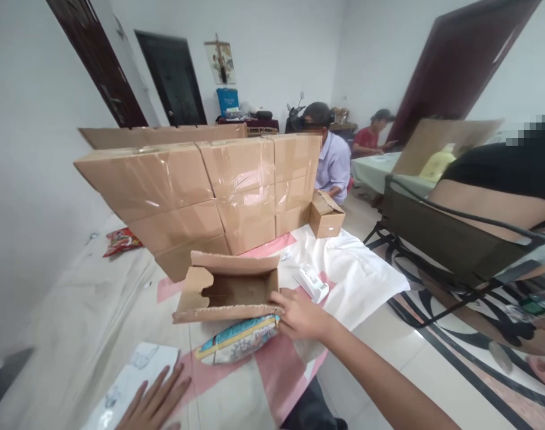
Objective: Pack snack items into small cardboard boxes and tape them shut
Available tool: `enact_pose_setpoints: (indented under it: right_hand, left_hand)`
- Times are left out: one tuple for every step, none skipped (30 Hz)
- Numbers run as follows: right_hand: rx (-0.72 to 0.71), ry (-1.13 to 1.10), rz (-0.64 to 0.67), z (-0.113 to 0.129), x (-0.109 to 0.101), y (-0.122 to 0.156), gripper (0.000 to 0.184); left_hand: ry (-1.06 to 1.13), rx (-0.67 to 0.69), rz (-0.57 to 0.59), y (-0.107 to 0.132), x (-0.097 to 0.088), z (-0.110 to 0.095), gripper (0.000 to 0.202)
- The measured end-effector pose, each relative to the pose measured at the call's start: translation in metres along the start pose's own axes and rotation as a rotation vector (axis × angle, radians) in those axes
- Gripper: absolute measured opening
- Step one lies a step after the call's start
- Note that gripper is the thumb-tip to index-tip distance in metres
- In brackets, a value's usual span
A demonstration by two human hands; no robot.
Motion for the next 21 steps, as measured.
enact_pose_setpoints:
  right_hand:
    - [0.012,-0.057,-0.006,-0.002,-0.001,0.002,0.023]
    - [0.029,-0.107,-0.010,-0.004,-0.001,0.004,0.027]
    - [0.053,-0.145,-0.009,-0.006,0.001,0.005,0.030]
    - [0.084,-0.169,-0.012,-0.007,0.003,0.006,0.031]
    - [0.125,-0.178,-0.035,-0.008,0.007,0.008,0.032]
    - [0.174,-0.174,-0.088,-0.009,0.012,0.010,0.035]
    - [0.223,-0.155,-0.170,-0.009,0.016,0.014,0.041]
    - [0.263,-0.123,-0.275,-0.008,0.019,0.017,0.049]
    - [0.281,-0.081,-0.387,-0.006,0.022,0.021,0.057]
    - [0.264,-0.035,-0.490,-0.003,0.023,0.024,0.062]
    - [0.207,0.006,-0.556,0.002,0.023,0.025,0.063]
    - [0.117,0.035,-0.572,0.008,0.023,0.025,0.059]
    - [0.017,0.050,-0.546,0.015,0.022,0.022,0.052]
    - [-0.071,0.055,-0.482,0.023,0.020,0.017,0.047]
    - [-0.131,0.056,-0.391,0.030,0.020,0.011,0.042]
    - [-0.151,0.056,-0.287,0.036,0.019,0.003,0.040]
    - [-0.135,0.058,-0.181,0.041,0.020,-0.006,0.041]
    - [-0.089,0.061,-0.082,0.046,0.021,-0.014,0.046]
    - [-0.023,0.064,0.014,0.049,0.023,-0.023,0.052]
    - [0.045,0.067,0.103,0.052,0.025,-0.029,0.058]
    - [0.100,0.064,0.174,0.054,0.027,-0.035,0.059]
  left_hand:
    - [0.026,-0.065,0.047,0.006,-0.007,0.011,0.067]
    - [0.048,-0.149,0.080,0.010,-0.014,0.021,0.064]
    - [0.063,-0.241,0.094,0.012,-0.022,0.029,0.059]
    - [0.061,-0.331,0.080,0.012,-0.030,0.035,0.055]
    - [0.043,-0.413,0.029,0.009,-0.039,0.038,0.052]
    - [0.029,-0.454,-0.053,0.002,-0.049,0.038,0.050]
    - [0.032,-0.454,-0.137,-0.008,-0.059,0.035,0.051]
    - [0.047,-0.446,-0.231,-0.021,-0.069,0.029,0.053]
    - [0.067,-0.437,-0.322,-0.036,-0.079,0.022,0.056]
    - [0.089,-0.415,-0.399,-0.055,-0.089,0.015,0.061]
    - [0.115,-0.391,-0.475,-0.074,-0.098,0.009,0.064]
    - [0.153,-0.362,-0.526,-0.095,-0.105,0.004,0.067]
    - [0.208,-0.350,-0.555,-0.116,-0.111,0.002,0.072]
    - [0.265,-0.354,-0.564,-0.136,-0.115,0.003,0.076]
    - [0.308,-0.366,-0.552,-0.155,-0.118,0.005,0.080]
    - [0.324,-0.379,-0.538,-0.171,-0.120,0.009,0.083]
    - [0.333,-0.387,-0.518,-0.185,-0.123,0.013,0.081]
    - [0.343,-0.385,-0.489,-0.196,-0.124,0.017,0.074]
    - [0.352,-0.374,-0.469,-0.203,-0.127,0.019,0.061]
    - [0.368,-0.352,-0.455,-0.207,-0.130,0.019,0.046]
    - [0.388,-0.320,-0.453,-0.207,-0.133,0.017,0.032]
Point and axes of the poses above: each hand's wrist, its own y-axis away from the middle knuckle, its own x-axis out of the palm, z = x × y, the point moved 2 cm from there along -y, towards the middle knuckle, and after that the axes turned 2 degrees about -y, right-handed, at the moved point
